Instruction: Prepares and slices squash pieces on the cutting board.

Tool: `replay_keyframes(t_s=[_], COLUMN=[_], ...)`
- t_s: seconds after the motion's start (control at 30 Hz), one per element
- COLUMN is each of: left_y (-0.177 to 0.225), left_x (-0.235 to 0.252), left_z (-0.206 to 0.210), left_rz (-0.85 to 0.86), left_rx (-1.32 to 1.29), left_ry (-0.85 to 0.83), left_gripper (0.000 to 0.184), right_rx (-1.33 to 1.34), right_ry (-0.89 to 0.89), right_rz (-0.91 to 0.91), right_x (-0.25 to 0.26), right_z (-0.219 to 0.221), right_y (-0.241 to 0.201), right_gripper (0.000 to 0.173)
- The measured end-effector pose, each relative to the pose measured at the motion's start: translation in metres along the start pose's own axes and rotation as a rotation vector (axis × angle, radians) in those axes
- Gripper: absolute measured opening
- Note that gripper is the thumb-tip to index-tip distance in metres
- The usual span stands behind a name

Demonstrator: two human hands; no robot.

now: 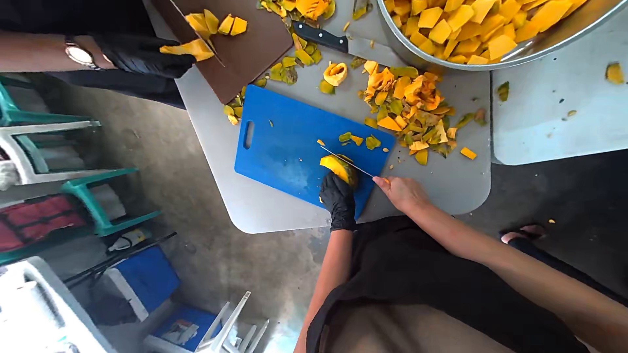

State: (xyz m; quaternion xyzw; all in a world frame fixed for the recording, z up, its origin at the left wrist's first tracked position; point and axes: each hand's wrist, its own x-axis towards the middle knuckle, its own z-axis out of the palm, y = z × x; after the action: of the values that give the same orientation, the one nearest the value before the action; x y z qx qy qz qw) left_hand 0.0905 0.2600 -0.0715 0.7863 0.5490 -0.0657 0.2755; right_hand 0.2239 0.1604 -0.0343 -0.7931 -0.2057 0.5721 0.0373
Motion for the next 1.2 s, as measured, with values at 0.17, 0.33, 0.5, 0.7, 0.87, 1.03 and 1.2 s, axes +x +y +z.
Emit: replay_keyframes(t_s=[0.17,0.33,0.5,0.7,0.87,1.03,1.2], left_y=[0.002,-0.010,-0.014,-0.023,-0.030,-0.026,-0.028], left_x=[-0.001,-0.003,-0.003,0.004,0.006,0.005,-0.004], left_z=[-0.002,-0.004,-0.007,-0.011,-0.006,-0.009,-0.007], left_rz=[-0.057,-0.017,0.006,0.084,0.147,0.114,0.172], left_rx=[-0.082,-0.042,-0.056,-0.073,-0.106,-0.089,-0.286], left_ry=[0.048,-0.056,-0.125,-0.200,-0.180,-0.210,0.027], left_gripper=[0.049,0.064,0.090,0.085,0.083,0.083,0.077], right_rx=[-0.105,0.161,0.114,-0.147,-0.211,-0.110,0.172], right_ry=[0.088,0.140,0.183,0.062,0.080,0.097,0.173], right_rz=[-0.019,0.012,-0.113,-0.252,-0.217,-0.172,-0.167], right_x=[0.010,0.002,-0.013,-0.014,0.004,0.026,0.018], right_z=[-0.002,-0.018,-0.032,-0.021,-0.021,-0.016,-0.033], right_y=[-0.009,0.005,0.014,-0.002,-0.007,-0.025,-0.012], right_gripper=[0.074,0.075,0.066,0.065,0.065,0.068,0.068])
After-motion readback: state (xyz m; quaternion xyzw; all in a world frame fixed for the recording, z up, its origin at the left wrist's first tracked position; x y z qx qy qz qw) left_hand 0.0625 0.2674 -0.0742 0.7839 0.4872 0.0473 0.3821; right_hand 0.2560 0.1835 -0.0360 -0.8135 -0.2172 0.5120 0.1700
